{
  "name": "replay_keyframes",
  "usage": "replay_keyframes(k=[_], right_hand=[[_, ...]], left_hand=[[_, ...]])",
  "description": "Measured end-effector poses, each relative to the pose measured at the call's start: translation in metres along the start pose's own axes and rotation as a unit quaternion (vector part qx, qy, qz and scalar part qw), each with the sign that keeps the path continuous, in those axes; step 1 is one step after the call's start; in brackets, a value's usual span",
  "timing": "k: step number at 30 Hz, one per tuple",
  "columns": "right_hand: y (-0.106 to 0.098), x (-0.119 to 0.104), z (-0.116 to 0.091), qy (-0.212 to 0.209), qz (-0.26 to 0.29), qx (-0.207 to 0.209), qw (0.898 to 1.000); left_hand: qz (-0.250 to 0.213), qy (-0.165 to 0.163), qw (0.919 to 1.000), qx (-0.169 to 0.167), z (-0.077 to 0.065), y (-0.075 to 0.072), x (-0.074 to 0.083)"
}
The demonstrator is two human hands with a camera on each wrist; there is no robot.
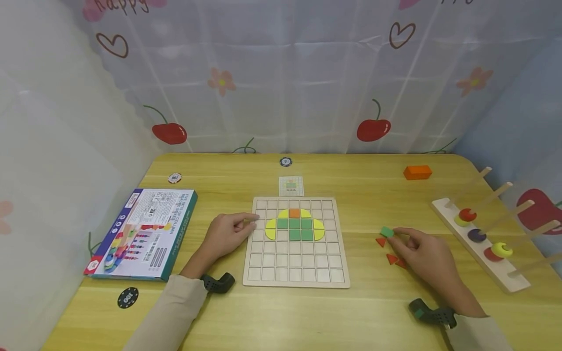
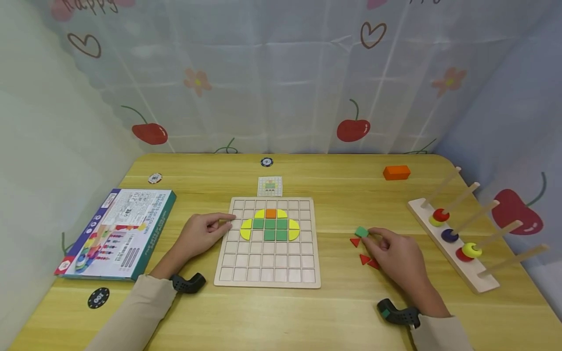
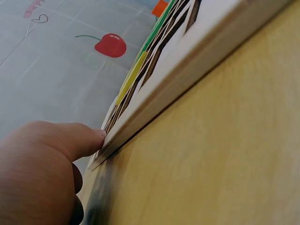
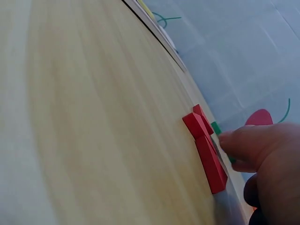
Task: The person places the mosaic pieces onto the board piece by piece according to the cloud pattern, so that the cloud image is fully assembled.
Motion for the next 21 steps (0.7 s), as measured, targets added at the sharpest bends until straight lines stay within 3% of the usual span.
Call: replay_keyframes(k=[7,14,17,21], right_hand=[[0.002,-0.01,0.002,0.005,0.025,0.041,0.999],[0.012,-0.038,0.005,-0.055,0.048,0.083,0.994],[0.019,-0.053,0.007,-0.082,0.063,0.085,0.991],[0.036,-0.079,0.009,-0.115,0.079,0.056,0.989]], left_hand=[[0.003,-0.002,1.0,-0.003,0.0,0.001,-0.001],[0.004,0.002,1.0,0.0,0.001,0.001,0.0],[0.003,-0.002,1.0,-0.001,0.001,0.001,0.0],[-0.001,-0.009,1.0,-0.003,0.0,0.001,0.0]])
Point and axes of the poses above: each hand's wrist, its own z-axis towards the middle knuckle, its own y-axis out of the palm, x = y × z, the point moved 3 cm from there along z, towards the middle knuckle, and after that the axes turned 5 degrees about x, right-handed, at the moved point
